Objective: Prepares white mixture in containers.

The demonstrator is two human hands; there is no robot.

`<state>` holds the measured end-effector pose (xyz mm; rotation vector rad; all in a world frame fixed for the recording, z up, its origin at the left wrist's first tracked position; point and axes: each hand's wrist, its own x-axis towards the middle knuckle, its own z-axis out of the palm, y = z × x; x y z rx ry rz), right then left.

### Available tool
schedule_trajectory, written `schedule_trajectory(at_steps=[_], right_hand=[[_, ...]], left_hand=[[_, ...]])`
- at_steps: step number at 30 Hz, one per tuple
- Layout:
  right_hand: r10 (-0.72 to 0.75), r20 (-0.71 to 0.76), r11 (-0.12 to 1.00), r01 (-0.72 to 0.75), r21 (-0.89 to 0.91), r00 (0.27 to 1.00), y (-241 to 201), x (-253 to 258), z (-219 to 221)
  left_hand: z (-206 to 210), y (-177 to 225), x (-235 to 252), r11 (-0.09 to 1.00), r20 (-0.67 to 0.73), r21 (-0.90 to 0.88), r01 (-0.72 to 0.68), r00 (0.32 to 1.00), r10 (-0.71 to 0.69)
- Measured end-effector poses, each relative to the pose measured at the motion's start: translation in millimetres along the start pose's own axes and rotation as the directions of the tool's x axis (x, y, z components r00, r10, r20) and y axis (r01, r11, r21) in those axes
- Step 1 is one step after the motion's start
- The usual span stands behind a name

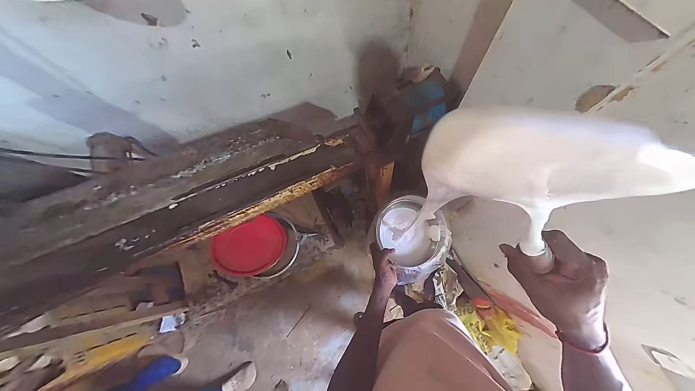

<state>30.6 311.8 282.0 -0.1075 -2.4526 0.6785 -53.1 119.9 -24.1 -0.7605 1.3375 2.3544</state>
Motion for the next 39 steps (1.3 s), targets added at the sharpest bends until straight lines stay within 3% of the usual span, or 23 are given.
schedule_trajectory(at_steps=[4,6,8,9,10,13,15,17,19,20,21,24,25,26,28,29,32,33,34,36,37,38,39], right_hand=[[0.197,0.172,0.966,-0.161,-0.204,0.965,4,-19,39],[0.386,0.414,0.904,-0.247,-0.350,0.825,29,-39,76],[0.501,0.618,0.848,-0.199,-0.492,0.606,63,-58,109],[0.517,0.661,0.838,-0.162,-0.522,0.544,75,-66,119],[0.513,0.662,0.835,-0.142,-0.531,0.546,80,-73,124],[0.362,0.466,0.884,-0.139,-0.446,0.807,66,-89,115],[0.333,0.378,0.900,-0.172,-0.400,0.864,57,-90,109],[0.402,0.476,0.880,-0.186,-0.437,0.782,69,-94,113],[0.518,0.631,0.829,-0.156,-0.537,0.578,83,-95,118],[0.544,0.643,0.815,-0.159,-0.557,0.539,85,-94,120],[0.540,0.618,0.817,-0.181,-0.547,0.571,82,-94,118],[0.370,0.436,0.884,-0.167,-0.436,0.820,72,-104,109],[0.355,0.440,0.888,-0.150,-0.434,0.825,73,-104,108],[0.405,0.509,0.872,-0.152,-0.466,0.759,76,-101,106],[0.548,0.643,0.810,-0.147,-0.567,0.535,80,-94,104],[0.557,0.642,0.805,-0.152,-0.574,0.527,81,-92,104],[0.366,0.479,0.880,-0.129,-0.458,0.798,70,-105,96],[0.336,0.448,0.886,-0.117,-0.448,0.828,67,-106,92],[0.370,0.483,0.871,-0.115,-0.478,0.793,67,-105,87],[0.551,0.631,0.789,-0.094,-0.607,0.546,73,-90,83],[0.596,0.649,0.760,-0.071,-0.646,0.474,74,-88,83],[0.584,0.637,0.760,-0.065,-0.646,0.503,74,-88,84],[0.522,0.604,0.790,-0.074,-0.609,0.602,71,-96,82]], left_hand=[[1,3,-4,1.000,-0.003,-0.018,-0.003,1.000,0.002],[-1,6,-6,1.000,-0.005,-0.011,-0.020,1.000,0.020],[2,7,-10,1.000,0.012,-0.004,-0.027,1.000,0.027],[3,6,-13,1.000,0.016,-0.007,-0.023,1.000,0.024],[3,8,-14,1.000,0.014,-0.015,-0.022,1.000,0.022],[-1,10,-20,1.000,-0.003,-0.018,-0.003,1.000,0.003],[-2,12,-20,1.000,0.002,-0.004,0.009,1.000,-0.009],[-3,12,-20,1.000,0.013,0.005,0.012,1.000,-0.012],[-4,10,-24,1.000,0.029,-0.012,0.018,0.999,-0.018],[-3,11,-25,0.999,0.036,-0.026,0.020,0.999,-0.019],[-2,12,-26,0.999,0.043,-0.038,0.020,0.999,-0.019],[-3,11,-27,0.999,0.043,-0.036,0.016,0.999,-0.015],[-3,11,-27,1.000,0.051,-0.026,0.014,0.999,-0.013],[-2,12,-27,1.000,0.055,-0.018,0.013,0.998,-0.012],[-2,11,-30,1.000,0.068,-0.010,0.024,0.997,-0.023],[-1,12,-28,1.000,0.074,-0.010,0.020,0.997,-0.019],[-7,4,-32,0.998,0.059,-0.023,0.051,0.997,-0.050],[-7,2,-34,0.997,0.057,-0.021,0.072,0.996,-0.071],[-6,1,-37,0.995,0.053,-0.019,0.093,0.994,-0.092],[-3,2,-35,0.994,0.062,-0.017,0.108,0.992,-0.106],[-2,-1,-37,0.995,0.070,0.014,0.099,0.993,-0.100],[-1,-2,-35,0.996,0.077,0.036,0.087,0.993,-0.089],[-2,-3,-39,0.994,0.073,0.051,0.097,0.992,-0.100]])
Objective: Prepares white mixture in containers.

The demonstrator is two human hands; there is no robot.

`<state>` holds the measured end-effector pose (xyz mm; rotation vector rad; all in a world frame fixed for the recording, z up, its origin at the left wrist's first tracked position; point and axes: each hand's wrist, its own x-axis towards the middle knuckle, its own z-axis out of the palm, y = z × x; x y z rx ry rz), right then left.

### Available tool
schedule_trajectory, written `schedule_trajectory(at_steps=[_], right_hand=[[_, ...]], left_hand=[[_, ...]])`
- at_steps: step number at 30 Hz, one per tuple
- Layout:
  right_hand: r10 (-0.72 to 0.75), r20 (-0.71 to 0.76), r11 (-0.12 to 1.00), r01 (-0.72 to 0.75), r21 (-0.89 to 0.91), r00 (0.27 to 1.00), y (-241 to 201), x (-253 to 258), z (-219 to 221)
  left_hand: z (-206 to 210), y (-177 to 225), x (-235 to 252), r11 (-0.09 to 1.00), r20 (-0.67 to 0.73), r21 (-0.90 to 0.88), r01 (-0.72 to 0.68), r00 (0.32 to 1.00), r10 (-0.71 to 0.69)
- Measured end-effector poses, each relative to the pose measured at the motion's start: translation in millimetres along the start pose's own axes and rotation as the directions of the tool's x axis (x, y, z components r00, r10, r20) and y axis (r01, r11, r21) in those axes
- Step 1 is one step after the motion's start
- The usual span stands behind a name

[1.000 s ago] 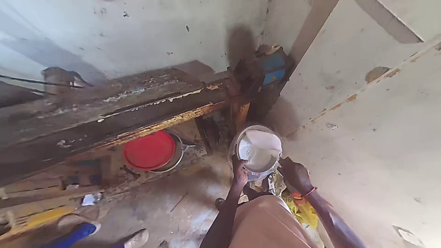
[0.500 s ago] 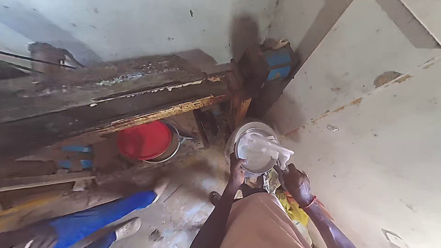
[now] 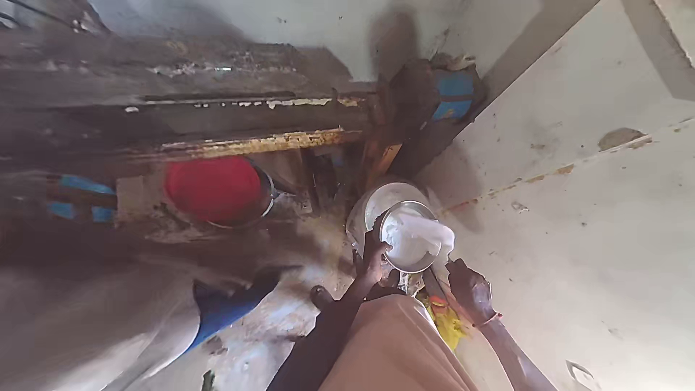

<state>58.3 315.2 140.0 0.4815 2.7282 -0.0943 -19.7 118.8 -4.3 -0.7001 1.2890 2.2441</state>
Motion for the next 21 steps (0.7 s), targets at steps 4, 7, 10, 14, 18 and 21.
schedule_trajectory(at_steps=[4,7,10,14,18,21], right_hand=[[0.002,-0.085,0.999,0.002,0.048,0.996,0,-11,0],[0.155,0.245,0.987,-0.139,-0.083,0.957,1,1,-5],[0.047,-0.085,0.996,-0.040,0.083,0.995,1,-15,1],[0.132,0.217,0.991,-0.133,-0.007,0.967,18,-8,5],[0.082,0.050,0.992,-0.086,0.090,0.995,19,-23,25],[0.080,-0.037,0.986,-0.073,0.152,0.996,28,-29,33]], left_hand=[[1,-2,-4,0.997,-0.011,-0.034,0.067,0.998,-0.067],[6,-5,-3,0.999,0.039,0.028,0.019,0.999,-0.020],[4,-9,-4,0.999,0.022,0.040,0.032,0.999,-0.033],[5,-13,-4,0.997,0.043,0.068,0.025,0.999,-0.028],[1,-22,-10,0.988,0.070,0.152,0.042,0.996,-0.053],[4,-33,-8,0.989,0.073,0.099,0.107,0.991,-0.115]])
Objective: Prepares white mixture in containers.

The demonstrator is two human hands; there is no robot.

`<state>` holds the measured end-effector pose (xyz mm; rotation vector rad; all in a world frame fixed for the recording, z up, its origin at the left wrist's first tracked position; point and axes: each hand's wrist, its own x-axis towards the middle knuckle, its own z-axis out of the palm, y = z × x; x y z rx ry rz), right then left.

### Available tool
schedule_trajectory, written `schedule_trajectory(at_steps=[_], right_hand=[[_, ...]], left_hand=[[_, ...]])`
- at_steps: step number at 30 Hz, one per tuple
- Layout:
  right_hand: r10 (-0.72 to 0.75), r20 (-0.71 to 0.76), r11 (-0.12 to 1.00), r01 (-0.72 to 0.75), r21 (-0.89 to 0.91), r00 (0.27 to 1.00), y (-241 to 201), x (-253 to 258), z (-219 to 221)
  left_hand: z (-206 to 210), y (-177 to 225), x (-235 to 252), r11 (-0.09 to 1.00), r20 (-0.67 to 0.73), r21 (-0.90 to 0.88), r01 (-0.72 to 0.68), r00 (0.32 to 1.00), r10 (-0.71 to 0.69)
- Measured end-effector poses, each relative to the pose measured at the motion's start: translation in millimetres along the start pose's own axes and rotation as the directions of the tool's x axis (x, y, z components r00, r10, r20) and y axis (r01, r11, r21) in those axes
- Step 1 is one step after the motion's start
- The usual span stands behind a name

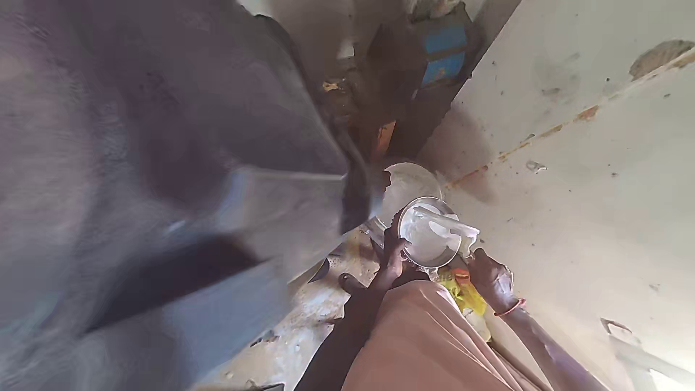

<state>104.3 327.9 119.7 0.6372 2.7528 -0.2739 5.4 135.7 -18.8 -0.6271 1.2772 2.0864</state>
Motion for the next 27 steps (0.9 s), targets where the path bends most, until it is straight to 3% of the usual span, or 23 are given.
schedule_trajectory(at_steps=[2,3,5,7,8,11,12,16,20,27], right_hand=[[0.104,0.220,0.991,-0.083,-0.102,0.970,19,4,10],[0.115,0.244,0.988,-0.086,-0.127,0.963,26,4,16],[0.071,0.133,0.995,-0.061,-0.079,0.989,31,-9,18],[0.004,-0.069,1.000,-0.003,0.010,0.998,26,-14,16],[0.002,-0.088,1.000,0.000,0.027,0.996,27,-16,17],[0.183,0.249,0.983,-0.179,-0.039,0.951,39,-9,17],[0.198,0.263,0.980,-0.196,-0.035,0.944,41,-8,18],[0.076,-0.091,0.994,-0.069,0.086,0.993,37,-21,25],[0.187,0.273,0.982,-0.188,-0.020,0.944,57,-2,25],[0.071,0.152,0.997,-0.072,-0.001,0.986,73,-1,18]], left_hand=[[2,-6,1,1.000,0.019,0.021,0.014,1.000,-0.014],[3,-9,4,0.998,0.029,0.063,0.011,1.000,-0.013],[6,-20,7,0.991,0.067,0.131,0.017,0.997,-0.026],[10,-25,15,0.990,0.083,0.138,0.026,0.996,-0.038],[13,-26,15,0.990,0.082,0.133,0.042,0.995,-0.053],[22,-22,14,0.989,0.096,0.132,0.066,0.992,-0.079],[25,-20,17,0.985,0.109,0.165,0.049,0.992,-0.068],[27,-18,19,0.984,0.114,0.163,0.078,0.989,-0.097],[31,-17,18,0.994,0.119,0.047,0.102,0.987,-0.107],[11,-16,18,0.993,0.058,-0.091,0.075,0.996,-0.070]])
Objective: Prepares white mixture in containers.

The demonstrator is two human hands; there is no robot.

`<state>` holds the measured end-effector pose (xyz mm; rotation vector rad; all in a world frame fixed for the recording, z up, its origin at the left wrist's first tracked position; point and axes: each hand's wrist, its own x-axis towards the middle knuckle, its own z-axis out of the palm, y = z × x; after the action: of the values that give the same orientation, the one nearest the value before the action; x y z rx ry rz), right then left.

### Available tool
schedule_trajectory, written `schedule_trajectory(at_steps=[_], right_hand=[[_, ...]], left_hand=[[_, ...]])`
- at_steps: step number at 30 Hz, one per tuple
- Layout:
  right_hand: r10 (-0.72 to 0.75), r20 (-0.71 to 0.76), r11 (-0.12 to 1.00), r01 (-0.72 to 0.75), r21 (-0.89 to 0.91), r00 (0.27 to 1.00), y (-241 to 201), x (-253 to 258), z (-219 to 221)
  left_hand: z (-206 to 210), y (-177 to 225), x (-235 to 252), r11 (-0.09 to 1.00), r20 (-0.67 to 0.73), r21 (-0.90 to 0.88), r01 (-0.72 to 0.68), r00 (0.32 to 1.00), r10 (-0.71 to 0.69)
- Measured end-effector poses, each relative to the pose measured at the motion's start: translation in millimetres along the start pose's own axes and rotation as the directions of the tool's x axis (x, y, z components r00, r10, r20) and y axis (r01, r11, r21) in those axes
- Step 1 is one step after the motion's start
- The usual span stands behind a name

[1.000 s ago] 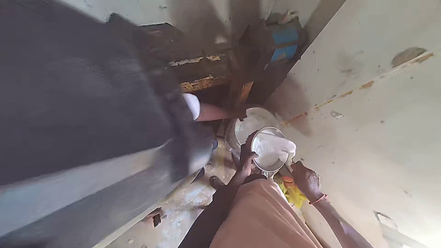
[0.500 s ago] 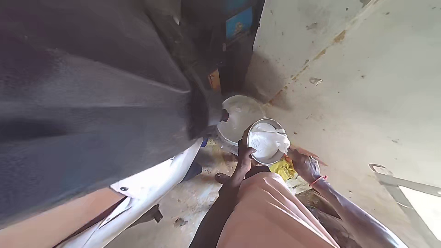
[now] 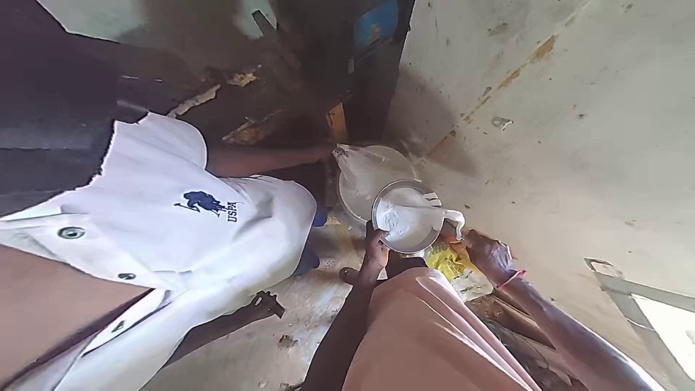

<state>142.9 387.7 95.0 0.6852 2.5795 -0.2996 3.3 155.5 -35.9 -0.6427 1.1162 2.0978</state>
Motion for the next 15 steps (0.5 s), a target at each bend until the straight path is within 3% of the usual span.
schedule_trajectory(at_steps=[7,10,12,13,15], right_hand=[[-0.125,-0.039,0.992,0.123,-0.038,0.991,18,12,-3],[-0.033,0.132,0.997,0.042,-0.067,0.991,13,36,2],[0.072,0.300,0.997,-0.064,-0.037,0.951,-8,62,0],[0.084,0.346,0.996,-0.082,-0.020,0.934,-18,77,3],[-0.008,0.365,1.000,-0.001,0.026,0.931,-34,111,23]], left_hand=[[-46,26,-20,0.989,-0.149,-0.050,-0.137,0.981,0.128],[-73,39,-36,0.977,-0.196,-0.022,-0.211,0.959,0.203],[-78,55,-55,0.963,-0.279,0.137,-0.230,0.924,0.261],[-80,61,-66,0.949,-0.308,0.213,-0.231,0.906,0.289],[-91,69,-81,0.970,-0.379,0.114,-0.215,0.893,0.242]])
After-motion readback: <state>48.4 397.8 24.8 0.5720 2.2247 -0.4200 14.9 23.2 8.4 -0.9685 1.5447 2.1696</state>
